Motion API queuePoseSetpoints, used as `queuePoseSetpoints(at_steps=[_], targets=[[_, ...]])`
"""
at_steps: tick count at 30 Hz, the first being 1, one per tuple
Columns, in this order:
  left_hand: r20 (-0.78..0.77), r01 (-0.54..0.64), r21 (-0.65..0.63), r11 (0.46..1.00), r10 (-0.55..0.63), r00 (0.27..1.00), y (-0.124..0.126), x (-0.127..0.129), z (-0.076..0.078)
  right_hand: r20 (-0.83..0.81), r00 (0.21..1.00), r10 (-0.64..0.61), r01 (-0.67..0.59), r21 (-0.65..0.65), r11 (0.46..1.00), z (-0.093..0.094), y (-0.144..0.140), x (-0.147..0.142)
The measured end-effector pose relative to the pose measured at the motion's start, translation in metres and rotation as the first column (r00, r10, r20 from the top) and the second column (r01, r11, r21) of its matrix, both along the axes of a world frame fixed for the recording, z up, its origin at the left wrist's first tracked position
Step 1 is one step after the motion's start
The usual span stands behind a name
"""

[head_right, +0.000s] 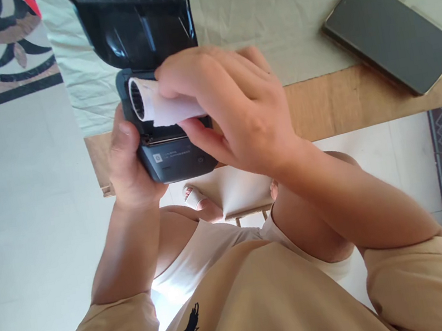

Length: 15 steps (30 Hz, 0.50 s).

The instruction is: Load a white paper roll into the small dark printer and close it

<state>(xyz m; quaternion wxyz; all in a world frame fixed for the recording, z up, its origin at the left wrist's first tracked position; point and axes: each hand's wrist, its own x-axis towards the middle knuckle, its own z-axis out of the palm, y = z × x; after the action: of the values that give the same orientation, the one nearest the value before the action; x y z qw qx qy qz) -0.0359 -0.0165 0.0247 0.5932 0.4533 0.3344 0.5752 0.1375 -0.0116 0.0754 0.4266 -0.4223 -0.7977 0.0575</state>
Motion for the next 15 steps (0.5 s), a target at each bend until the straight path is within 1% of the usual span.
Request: queuePoseSetpoints(at_steps=[1,2,5,8,12,15], targets=[[-0.004,-0.002,-0.001,1.0,0.002,1.0,-0.001,0.001,0.002,0.034,0.999,-0.007,0.005,0.053,0.999,0.002,0.0,-0.002],[-0.006,-0.004,-0.001,1.0,0.004,1.0,-0.002,0.001,0.003,0.065,0.998,-0.024,0.019,0.075,0.997,0.002,0.0,-0.003],[-0.006,0.004,-0.006,1.0,-0.004,1.0,-0.002,0.001,0.004,0.11,0.992,-0.065,0.059,0.059,0.997,-0.001,0.001,-0.003],[-0.003,0.013,0.003,1.0,-0.013,1.0,-0.001,-0.002,0.003,0.128,0.99,-0.063,0.059,0.041,0.997,-0.004,0.002,-0.003],[-0.034,0.028,-0.011,1.0,-0.029,0.999,0.002,-0.005,-0.003,0.116,0.992,-0.055,0.046,0.073,0.996,-0.006,0.003,-0.002],[-0.053,-0.008,0.053,0.999,0.011,0.999,0.004,-0.006,-0.009,0.12,0.991,-0.05,0.033,0.141,0.989,-0.007,0.004,-0.001]])
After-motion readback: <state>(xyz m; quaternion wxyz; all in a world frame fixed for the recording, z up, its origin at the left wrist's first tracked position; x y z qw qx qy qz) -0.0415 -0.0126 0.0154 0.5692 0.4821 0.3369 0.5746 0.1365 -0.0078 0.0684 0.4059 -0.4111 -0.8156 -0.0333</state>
